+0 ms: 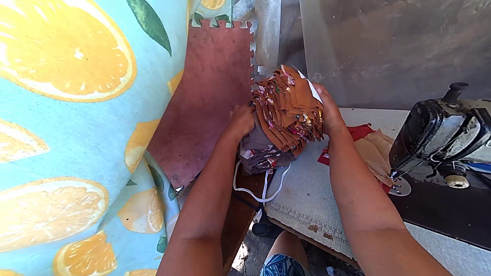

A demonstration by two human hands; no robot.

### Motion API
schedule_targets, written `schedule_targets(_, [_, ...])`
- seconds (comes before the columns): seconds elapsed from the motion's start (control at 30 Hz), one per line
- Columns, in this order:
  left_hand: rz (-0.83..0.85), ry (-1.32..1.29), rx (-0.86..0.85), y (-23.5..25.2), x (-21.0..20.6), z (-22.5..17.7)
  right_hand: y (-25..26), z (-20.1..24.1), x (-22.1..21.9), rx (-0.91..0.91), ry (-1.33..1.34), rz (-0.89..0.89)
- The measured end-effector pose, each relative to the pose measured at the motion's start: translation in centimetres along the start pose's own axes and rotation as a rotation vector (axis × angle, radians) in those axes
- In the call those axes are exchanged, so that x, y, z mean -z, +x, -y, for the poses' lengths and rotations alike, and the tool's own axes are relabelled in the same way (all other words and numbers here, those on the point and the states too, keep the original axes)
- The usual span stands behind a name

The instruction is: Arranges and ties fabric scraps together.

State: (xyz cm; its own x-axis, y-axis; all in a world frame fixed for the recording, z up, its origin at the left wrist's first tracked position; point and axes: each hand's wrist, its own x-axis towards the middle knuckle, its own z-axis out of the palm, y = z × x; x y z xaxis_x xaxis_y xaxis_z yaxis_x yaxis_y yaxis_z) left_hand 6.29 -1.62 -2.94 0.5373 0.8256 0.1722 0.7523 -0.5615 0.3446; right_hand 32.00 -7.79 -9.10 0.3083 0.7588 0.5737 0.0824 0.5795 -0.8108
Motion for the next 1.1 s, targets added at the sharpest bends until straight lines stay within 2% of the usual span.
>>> schedule_targets(0.1, [-0.002,0.031,-0.052,0.1,-0.1,-1.1,-1.2,-0.9,0.7,-0.017,0.132,-0.060])
schedule_targets(0.23, [0.013,0.122,-0.035,0.0,-0.6,-3.4,-2.5,-1.9,1.2,-0.082,0.307,-0.166])
schedule_targets(0.4, [0.052,0.180,-0.032,0.5,-1.7,-5.9,-4.0,-1.9,1.4,-0.235,0.526,-0.315])
schedule_targets(0.63, [0.080,0.128,-0.026,1.0,-2.3,-9.2,-4.9,-3.6,2.2,-0.171,0.720,-0.424])
schedule_targets(0.77, [-0.012,0.016,-0.065,1.1,-3.0,-10.5,-5.0,-3.3,2.2,-0.134,0.723,-0.488])
schedule_targets(0.93, [-0.209,-0.171,-0.221,0.1,-3.2,-11.6,-4.6,-2.5,2.5,-0.076,0.738,-0.523])
schedule_targets(1.1, [-0.381,-0.401,-0.329,-2.2,-0.6,-11.3,-3.4,0.1,2.6,0.055,0.716,-0.413])
